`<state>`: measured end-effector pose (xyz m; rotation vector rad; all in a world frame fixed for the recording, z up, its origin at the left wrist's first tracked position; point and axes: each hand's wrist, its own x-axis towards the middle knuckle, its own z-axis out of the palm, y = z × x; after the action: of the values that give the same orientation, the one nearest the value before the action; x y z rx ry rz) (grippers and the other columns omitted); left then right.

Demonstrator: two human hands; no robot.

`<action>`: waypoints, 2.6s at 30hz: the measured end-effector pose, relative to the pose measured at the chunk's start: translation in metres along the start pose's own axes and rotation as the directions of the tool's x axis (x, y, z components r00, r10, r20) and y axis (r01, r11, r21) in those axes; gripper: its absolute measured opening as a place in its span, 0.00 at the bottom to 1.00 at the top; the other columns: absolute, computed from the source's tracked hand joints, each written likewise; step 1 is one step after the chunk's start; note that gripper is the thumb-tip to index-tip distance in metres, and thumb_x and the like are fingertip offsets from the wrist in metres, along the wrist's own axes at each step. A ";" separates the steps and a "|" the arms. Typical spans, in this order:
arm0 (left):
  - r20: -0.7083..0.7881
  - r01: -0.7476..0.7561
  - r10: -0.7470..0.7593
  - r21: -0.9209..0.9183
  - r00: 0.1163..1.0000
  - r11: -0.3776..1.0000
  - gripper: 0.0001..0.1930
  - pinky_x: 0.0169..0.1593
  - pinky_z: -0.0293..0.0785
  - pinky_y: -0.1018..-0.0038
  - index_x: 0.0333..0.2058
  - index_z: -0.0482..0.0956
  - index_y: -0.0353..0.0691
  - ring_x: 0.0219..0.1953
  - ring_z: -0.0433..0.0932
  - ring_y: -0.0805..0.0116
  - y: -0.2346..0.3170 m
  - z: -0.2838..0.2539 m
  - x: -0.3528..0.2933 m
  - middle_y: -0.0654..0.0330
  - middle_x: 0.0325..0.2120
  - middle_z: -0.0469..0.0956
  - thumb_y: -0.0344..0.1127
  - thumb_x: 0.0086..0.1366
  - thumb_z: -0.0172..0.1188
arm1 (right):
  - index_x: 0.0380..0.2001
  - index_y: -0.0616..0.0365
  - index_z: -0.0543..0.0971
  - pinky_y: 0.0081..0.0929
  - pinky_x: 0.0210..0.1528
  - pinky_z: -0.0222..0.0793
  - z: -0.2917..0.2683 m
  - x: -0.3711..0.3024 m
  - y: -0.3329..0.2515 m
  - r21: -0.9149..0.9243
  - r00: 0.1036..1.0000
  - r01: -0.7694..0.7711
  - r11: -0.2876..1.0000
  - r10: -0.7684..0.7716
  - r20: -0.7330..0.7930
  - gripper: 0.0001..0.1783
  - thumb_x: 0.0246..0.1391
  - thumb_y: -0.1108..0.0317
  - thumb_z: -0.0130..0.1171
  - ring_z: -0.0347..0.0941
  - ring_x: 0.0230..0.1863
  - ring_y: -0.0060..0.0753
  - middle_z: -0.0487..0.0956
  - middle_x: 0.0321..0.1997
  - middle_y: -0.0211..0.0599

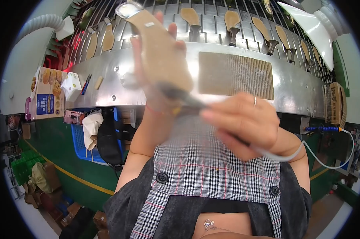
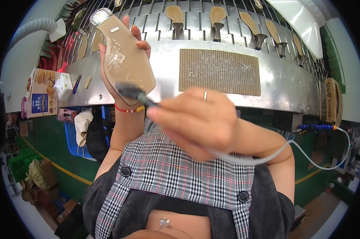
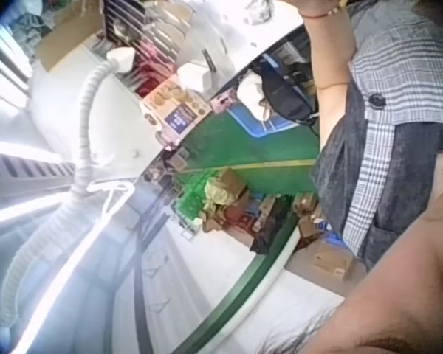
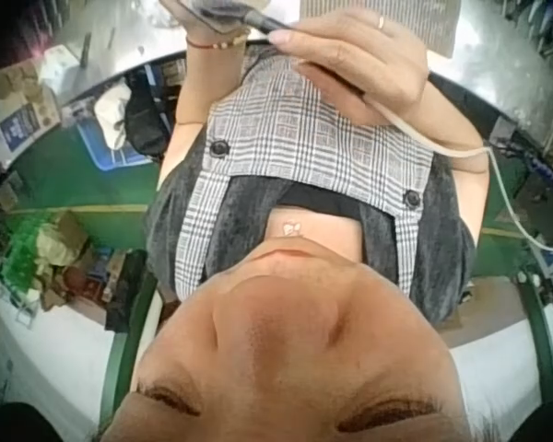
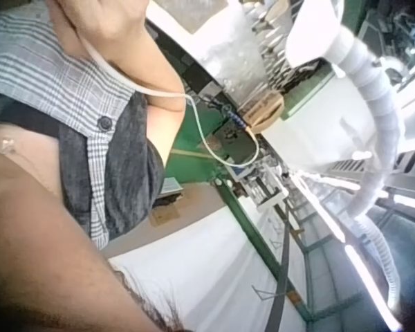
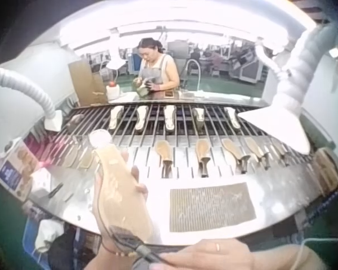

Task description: Applying glue to the edges and surfaces of shoe soles using a brush tool.

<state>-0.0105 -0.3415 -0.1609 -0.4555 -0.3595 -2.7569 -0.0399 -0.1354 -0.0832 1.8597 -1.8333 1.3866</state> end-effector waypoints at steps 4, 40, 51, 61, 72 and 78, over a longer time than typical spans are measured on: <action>-0.149 0.003 -0.016 -0.083 0.989 0.997 0.33 0.56 0.72 0.64 0.68 0.51 0.37 0.50 0.71 0.56 0.002 0.000 -0.002 0.48 0.59 0.65 0.53 0.73 0.39 | 0.36 0.69 0.82 0.25 0.26 0.74 -0.001 -0.001 -0.005 0.091 0.987 0.156 0.984 -0.158 0.009 0.20 0.33 0.76 0.65 0.78 0.25 0.35 0.81 0.30 0.48; -0.361 0.453 -0.577 -0.374 0.733 0.809 0.44 0.58 0.67 0.41 0.69 0.48 0.35 0.68 0.54 0.47 0.028 0.037 -0.024 0.42 0.66 0.51 0.65 0.68 0.42 | 0.29 0.50 0.86 0.28 0.29 0.76 -0.060 0.005 0.021 0.182 0.971 -0.071 0.981 0.027 0.236 0.08 0.53 0.61 0.60 0.80 0.27 0.34 0.84 0.34 0.43; -0.317 0.349 -0.521 -0.465 0.792 0.814 0.42 0.64 0.58 0.39 0.70 0.48 0.37 0.66 0.58 0.37 0.019 0.067 -0.031 0.35 0.67 0.50 0.64 0.70 0.38 | 0.25 0.49 0.86 0.26 0.27 0.73 -0.073 0.010 0.028 0.118 0.967 0.001 0.993 -0.031 0.254 0.08 0.50 0.63 0.59 0.78 0.26 0.33 0.83 0.31 0.42; -0.138 0.461 -0.537 -0.365 0.832 0.809 0.48 0.70 0.51 0.60 0.70 0.39 0.33 0.71 0.50 0.50 0.028 0.057 -0.039 0.44 0.70 0.46 0.69 0.68 0.36 | 0.25 0.50 0.86 0.26 0.28 0.72 -0.085 0.015 0.035 0.092 0.975 0.020 0.996 -0.040 0.220 0.10 0.48 0.59 0.60 0.79 0.28 0.34 0.83 0.31 0.44; -0.324 0.341 -0.499 -0.435 0.804 0.833 0.46 0.60 0.60 0.37 0.72 0.38 0.46 0.68 0.53 0.38 0.030 0.064 -0.051 0.43 0.69 0.49 0.71 0.67 0.34 | 0.27 0.56 0.86 0.30 0.30 0.69 -0.105 0.018 0.054 0.207 0.953 -0.021 0.978 -0.043 0.299 0.09 0.48 0.66 0.60 0.77 0.28 0.40 0.83 0.35 0.51; -0.127 0.554 -0.580 -0.193 0.804 0.810 0.48 0.59 0.60 0.32 0.70 0.43 0.35 0.69 0.55 0.41 0.040 0.050 -0.055 0.45 0.70 0.48 0.72 0.67 0.32 | 0.30 0.58 0.85 0.30 0.30 0.68 -0.113 0.020 0.064 0.215 0.951 -0.116 0.970 0.046 0.305 0.09 0.47 0.67 0.60 0.76 0.30 0.39 0.82 0.36 0.55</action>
<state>0.0665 -0.3487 -0.1260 -0.1308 -0.2809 -3.4015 -0.1523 -0.0852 -0.0373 2.2406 -1.9781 1.4693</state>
